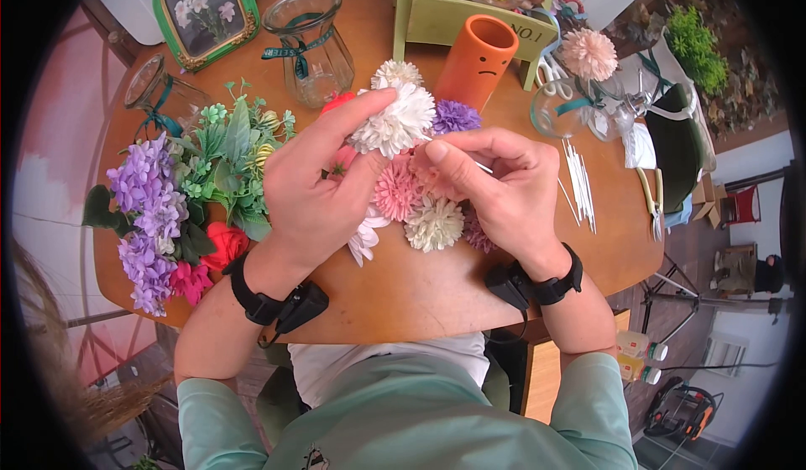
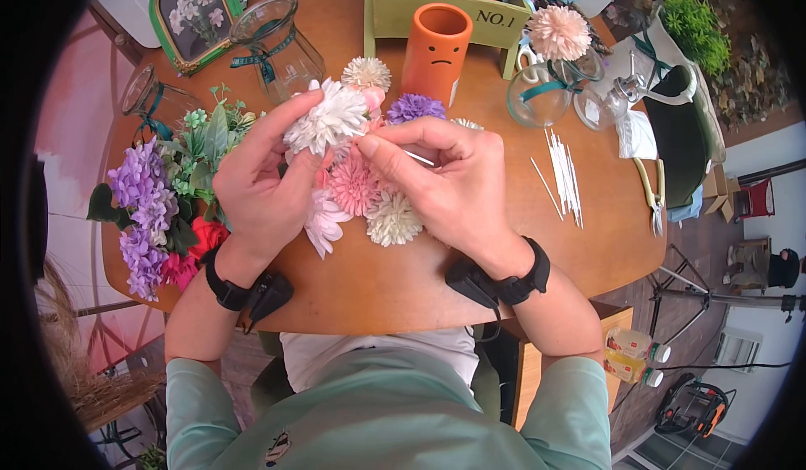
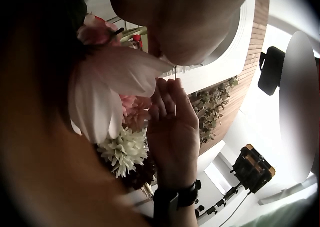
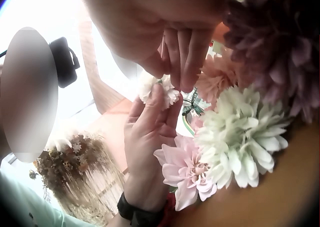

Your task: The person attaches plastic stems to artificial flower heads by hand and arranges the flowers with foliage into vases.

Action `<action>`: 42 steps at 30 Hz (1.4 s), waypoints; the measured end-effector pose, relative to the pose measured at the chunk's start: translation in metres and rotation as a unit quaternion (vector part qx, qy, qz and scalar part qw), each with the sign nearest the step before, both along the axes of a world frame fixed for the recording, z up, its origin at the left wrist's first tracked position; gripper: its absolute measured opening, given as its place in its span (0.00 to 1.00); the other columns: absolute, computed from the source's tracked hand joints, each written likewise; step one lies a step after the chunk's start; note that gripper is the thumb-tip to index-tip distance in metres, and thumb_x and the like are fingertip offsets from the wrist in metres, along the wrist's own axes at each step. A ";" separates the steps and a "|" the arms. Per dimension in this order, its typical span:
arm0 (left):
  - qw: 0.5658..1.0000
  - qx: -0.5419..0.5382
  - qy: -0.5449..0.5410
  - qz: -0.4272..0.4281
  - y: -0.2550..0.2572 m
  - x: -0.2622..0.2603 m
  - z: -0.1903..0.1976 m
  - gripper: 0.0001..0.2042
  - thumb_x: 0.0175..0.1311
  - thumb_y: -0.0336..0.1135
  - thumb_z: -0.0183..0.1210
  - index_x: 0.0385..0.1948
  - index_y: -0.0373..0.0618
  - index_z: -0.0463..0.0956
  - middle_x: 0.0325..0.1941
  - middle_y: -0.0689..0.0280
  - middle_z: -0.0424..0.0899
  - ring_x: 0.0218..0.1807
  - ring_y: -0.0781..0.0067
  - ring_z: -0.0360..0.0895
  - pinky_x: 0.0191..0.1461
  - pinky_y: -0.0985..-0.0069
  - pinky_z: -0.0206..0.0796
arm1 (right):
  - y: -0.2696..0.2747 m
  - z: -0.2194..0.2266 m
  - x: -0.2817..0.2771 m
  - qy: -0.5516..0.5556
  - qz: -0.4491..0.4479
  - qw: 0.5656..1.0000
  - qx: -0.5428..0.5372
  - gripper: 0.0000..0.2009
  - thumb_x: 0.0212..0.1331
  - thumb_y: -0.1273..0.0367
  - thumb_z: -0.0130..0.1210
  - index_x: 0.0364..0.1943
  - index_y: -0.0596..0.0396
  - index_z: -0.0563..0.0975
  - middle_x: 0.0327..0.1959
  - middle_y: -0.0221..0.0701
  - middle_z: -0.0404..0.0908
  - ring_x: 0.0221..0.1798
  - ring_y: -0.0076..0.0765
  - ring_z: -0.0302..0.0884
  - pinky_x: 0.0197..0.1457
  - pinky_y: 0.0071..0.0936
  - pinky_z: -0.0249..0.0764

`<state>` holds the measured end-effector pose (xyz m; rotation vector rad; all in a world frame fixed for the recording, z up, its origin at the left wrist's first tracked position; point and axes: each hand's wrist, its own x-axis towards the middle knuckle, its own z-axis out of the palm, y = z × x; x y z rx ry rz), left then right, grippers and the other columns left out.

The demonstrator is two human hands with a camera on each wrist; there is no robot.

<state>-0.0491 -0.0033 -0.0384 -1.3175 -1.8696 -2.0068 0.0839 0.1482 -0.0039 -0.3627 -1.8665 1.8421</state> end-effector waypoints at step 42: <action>0.861 -0.268 0.388 -0.189 0.002 0.039 0.013 0.30 0.52 0.43 0.73 0.62 0.53 0.80 0.74 0.58 0.74 0.75 0.52 0.70 0.77 0.49 0.59 | 0.138 -0.011 0.100 -0.430 -0.109 0.792 0.420 0.08 0.61 0.70 0.64 0.39 0.60 0.86 0.35 0.44 0.88 0.40 0.51 0.87 0.45 0.40 0.80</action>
